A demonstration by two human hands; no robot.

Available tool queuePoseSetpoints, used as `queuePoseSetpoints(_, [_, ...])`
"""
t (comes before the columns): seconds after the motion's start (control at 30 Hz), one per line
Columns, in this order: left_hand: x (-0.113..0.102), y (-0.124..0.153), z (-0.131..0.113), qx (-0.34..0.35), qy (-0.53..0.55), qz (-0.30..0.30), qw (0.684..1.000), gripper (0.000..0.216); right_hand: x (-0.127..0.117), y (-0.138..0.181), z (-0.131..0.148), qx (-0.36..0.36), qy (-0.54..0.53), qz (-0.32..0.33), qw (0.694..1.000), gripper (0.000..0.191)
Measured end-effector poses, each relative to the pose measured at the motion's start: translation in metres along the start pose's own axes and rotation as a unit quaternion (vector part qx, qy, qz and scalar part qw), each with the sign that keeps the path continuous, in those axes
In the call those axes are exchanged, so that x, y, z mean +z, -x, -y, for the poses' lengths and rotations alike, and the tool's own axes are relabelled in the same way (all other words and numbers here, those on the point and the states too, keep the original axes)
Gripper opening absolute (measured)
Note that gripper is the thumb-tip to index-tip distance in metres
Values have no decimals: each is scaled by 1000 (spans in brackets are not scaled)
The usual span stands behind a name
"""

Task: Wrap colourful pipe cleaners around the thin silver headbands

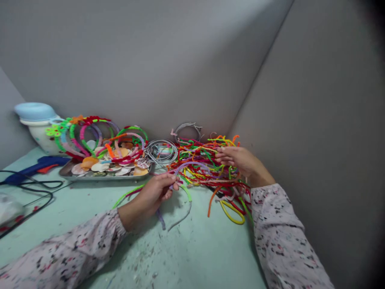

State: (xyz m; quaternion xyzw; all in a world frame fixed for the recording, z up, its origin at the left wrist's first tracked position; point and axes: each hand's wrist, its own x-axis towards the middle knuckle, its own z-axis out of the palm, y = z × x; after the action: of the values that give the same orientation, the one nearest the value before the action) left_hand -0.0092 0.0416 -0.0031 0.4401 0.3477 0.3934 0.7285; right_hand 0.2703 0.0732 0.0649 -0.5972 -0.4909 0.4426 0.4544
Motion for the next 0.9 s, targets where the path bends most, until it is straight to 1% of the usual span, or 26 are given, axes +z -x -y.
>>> queuePoseSetpoints(0.03, [-1,-1,1,1,2,-1,1000,17,5,3,0,-10,18,27,999,16])
queuePoseSetpoints(0.1, [-2,-2,2,4,2,-5,1000,17,16,8,-1,-25,29,104,994,21])
queuePoseSetpoints(0.13, [-2,-2,3,6,2,-8,1000,17,21,10,-2,-30,27,151,988,25])
queuePoseSetpoints(0.2, [-2,-2,2,10,4,-15,1000,17,30,13,-4,-46,28,224,973,29])
queuePoseSetpoints(0.23, [-1,-1,1,14,5,-18,1000,17,33,14,-5,-53,40,251,966,29])
queuePoseSetpoints(0.3, [0,0,0,19,6,-23,1000,16,34,15,-6,-68,79,284,953,23])
queuePoseSetpoints(0.37, [-1,0,-2,18,1,-24,1000,18,30,15,-6,-75,112,286,949,20])
queuePoseSetpoints(0.53, [-8,-3,-1,4,12,-12,1000,22,11,16,-3,-94,152,249,952,22])
queuePoseSetpoints(0.7, [-13,-6,-3,4,29,-20,999,21,-3,18,2,-74,202,249,944,28])
queuePoseSetpoints(0.77, [-13,-5,-7,8,30,-22,999,20,-5,18,3,-82,226,228,943,27])
queuePoseSetpoints(0.9, [-14,-2,-14,7,37,-13,999,20,-3,18,6,-107,270,154,944,24])
